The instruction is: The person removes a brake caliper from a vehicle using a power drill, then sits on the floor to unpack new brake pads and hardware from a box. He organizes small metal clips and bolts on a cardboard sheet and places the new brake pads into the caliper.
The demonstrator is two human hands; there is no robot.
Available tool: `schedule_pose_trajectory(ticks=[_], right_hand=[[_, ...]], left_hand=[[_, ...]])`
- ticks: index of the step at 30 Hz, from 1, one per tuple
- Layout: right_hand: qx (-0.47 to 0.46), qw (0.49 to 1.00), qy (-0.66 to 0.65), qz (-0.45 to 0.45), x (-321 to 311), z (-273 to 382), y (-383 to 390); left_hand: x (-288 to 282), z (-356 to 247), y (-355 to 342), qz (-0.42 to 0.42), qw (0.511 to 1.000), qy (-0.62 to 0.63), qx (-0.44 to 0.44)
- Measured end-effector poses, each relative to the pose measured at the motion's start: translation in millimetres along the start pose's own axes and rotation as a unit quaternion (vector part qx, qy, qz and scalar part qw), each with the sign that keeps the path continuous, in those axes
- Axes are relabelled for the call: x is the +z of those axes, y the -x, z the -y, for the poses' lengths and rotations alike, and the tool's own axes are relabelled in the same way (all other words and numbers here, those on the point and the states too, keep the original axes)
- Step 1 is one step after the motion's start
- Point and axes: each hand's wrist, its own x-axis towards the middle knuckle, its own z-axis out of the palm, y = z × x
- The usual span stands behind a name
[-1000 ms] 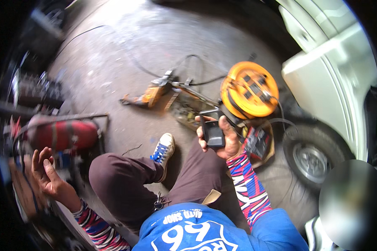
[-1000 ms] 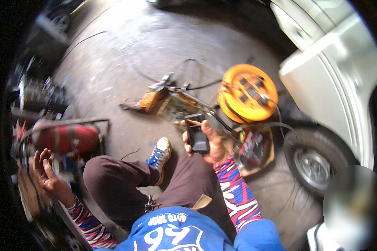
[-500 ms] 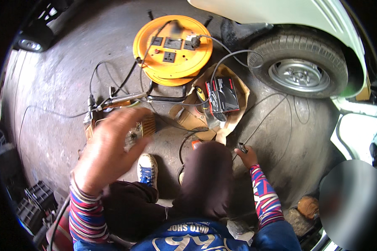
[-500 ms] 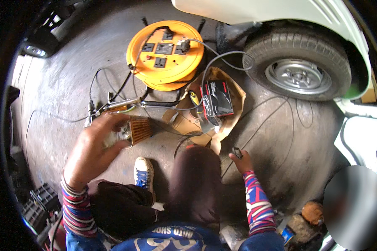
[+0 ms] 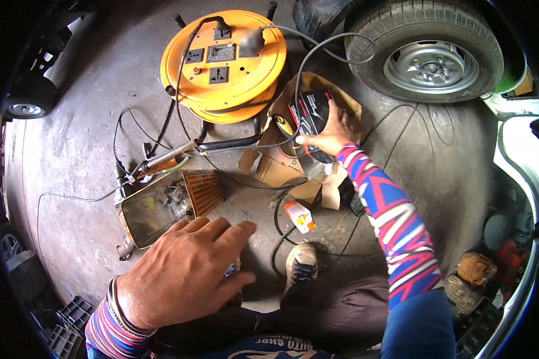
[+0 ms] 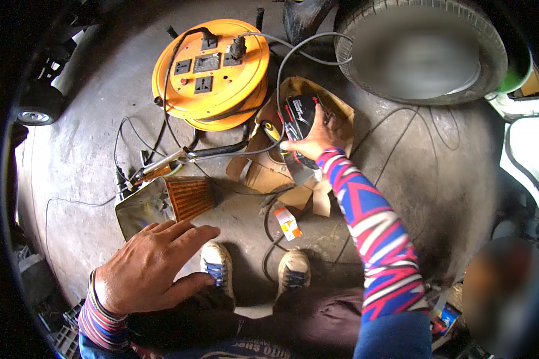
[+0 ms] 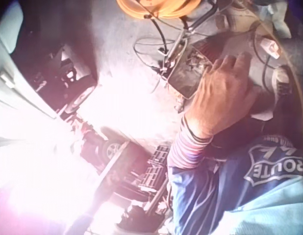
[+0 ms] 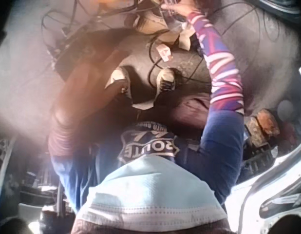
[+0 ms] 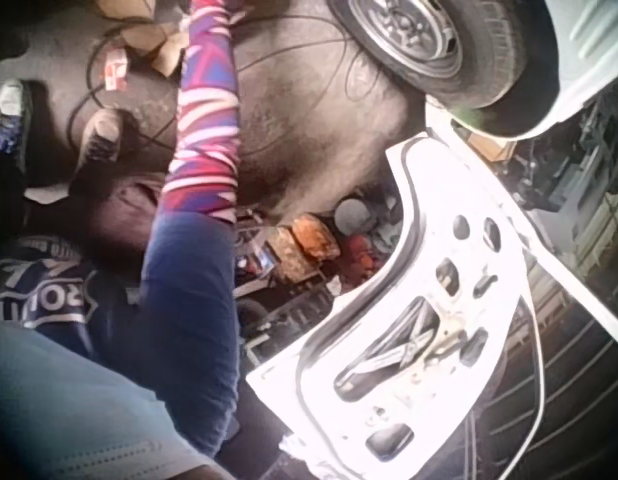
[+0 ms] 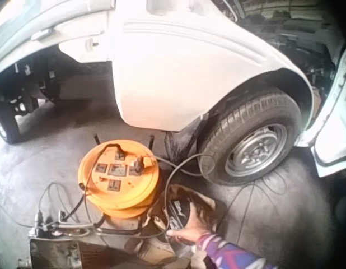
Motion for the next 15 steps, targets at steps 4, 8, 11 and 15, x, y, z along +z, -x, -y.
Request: schedule_pose_trajectory(ticks=[4,8,11,15], right_hand=[[0.058,0.998,-0.023,-0.005,8.5,-6.0,-12.2],[-0.045,0.976,-0.207,0.046,-11.6,-54.1,-19.5],[0.035,0.869,-0.448,0.208,-39.3,-91.0,-19.0],[0.038,0.78,-0.606,0.15,-61.2,-133.8,-9.2]], left_hand=[[6.0,13.3,27.1,-0.001,0.995,-0.012,-0.094],[8.4,22.6,41.0,0.026,0.988,0.005,-0.155],[14.2,30.7,29.6,0.043,0.991,0.007,-0.126],[19.7,34.0,8.9,0.056,0.991,0.045,-0.116]])
